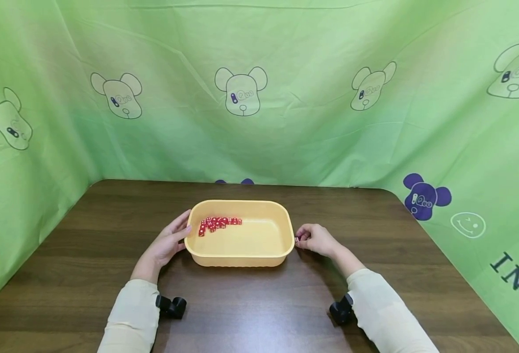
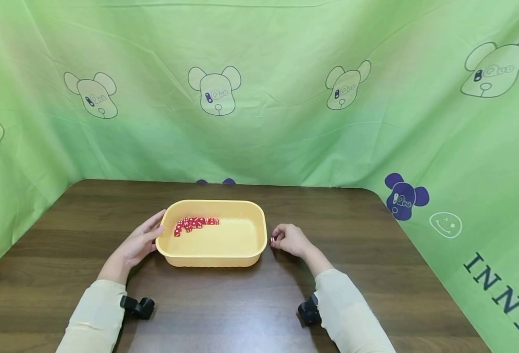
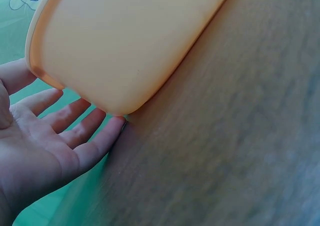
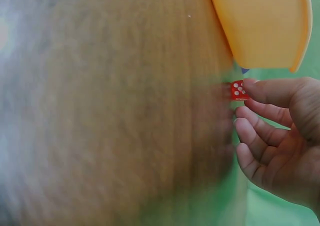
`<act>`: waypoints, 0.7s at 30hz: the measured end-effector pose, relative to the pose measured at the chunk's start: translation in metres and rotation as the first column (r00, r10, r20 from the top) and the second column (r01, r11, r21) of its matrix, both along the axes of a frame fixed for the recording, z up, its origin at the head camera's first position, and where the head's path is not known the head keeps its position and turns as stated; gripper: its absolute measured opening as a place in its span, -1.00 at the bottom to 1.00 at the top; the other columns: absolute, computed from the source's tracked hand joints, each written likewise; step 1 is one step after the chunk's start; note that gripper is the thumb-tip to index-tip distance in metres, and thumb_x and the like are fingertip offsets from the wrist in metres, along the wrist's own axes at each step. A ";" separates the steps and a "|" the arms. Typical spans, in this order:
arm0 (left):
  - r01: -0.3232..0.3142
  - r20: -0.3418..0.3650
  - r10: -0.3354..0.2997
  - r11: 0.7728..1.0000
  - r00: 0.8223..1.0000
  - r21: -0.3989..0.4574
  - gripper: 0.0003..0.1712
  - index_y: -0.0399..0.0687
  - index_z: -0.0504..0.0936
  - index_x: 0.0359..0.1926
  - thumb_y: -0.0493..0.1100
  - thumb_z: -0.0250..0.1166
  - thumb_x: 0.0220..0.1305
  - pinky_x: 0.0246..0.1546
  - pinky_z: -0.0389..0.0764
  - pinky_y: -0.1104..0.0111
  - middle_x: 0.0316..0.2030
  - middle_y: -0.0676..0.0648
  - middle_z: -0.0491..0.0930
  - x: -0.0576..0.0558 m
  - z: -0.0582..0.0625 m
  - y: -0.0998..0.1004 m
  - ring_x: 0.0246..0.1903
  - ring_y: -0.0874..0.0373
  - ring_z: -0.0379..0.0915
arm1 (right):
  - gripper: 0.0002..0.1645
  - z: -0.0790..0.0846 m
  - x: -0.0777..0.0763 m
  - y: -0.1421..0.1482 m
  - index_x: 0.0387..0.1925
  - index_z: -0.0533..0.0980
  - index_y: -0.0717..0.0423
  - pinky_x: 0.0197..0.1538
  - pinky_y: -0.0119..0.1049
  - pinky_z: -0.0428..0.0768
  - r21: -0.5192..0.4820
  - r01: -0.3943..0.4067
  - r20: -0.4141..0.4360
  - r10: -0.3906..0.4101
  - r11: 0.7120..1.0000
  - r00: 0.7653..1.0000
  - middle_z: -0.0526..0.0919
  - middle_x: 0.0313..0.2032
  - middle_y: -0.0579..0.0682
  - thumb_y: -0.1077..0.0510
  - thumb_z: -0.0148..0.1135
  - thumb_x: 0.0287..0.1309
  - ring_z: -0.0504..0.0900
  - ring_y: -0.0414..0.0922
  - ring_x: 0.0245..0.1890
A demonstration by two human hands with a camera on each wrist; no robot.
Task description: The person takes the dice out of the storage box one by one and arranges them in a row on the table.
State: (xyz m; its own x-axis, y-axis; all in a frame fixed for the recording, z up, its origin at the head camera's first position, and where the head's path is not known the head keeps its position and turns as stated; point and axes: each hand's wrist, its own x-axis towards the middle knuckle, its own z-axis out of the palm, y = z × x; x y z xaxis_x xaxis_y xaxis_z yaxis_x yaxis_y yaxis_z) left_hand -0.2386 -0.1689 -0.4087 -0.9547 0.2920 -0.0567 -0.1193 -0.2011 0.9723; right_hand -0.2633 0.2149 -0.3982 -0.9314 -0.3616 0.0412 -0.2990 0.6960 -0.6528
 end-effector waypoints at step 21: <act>-0.003 0.019 0.003 1.000 1.000 0.013 -0.37 -0.05 -0.14 0.32 -0.30 -0.12 0.29 -0.15 0.36 0.23 0.28 -0.18 -0.15 0.000 0.001 0.000 0.17 -0.09 -0.06 | -0.67 0.063 -0.024 0.002 -0.30 0.46 0.34 -0.34 -0.22 0.43 0.101 0.030 -0.064 -0.024 0.994 0.998 0.54 -0.47 0.03 0.17 0.24 -0.08 0.49 -0.06 -0.40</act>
State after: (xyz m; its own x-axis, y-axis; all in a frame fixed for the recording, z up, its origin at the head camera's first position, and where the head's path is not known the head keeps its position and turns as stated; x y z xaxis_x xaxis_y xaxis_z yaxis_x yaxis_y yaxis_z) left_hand -0.2391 -0.1688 -0.4078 -0.9544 0.2900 -0.0708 -0.1368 -0.2142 0.9672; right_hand -0.2875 0.2167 -0.3353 -0.9376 -0.3418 0.0637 -0.3173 0.7662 -0.5588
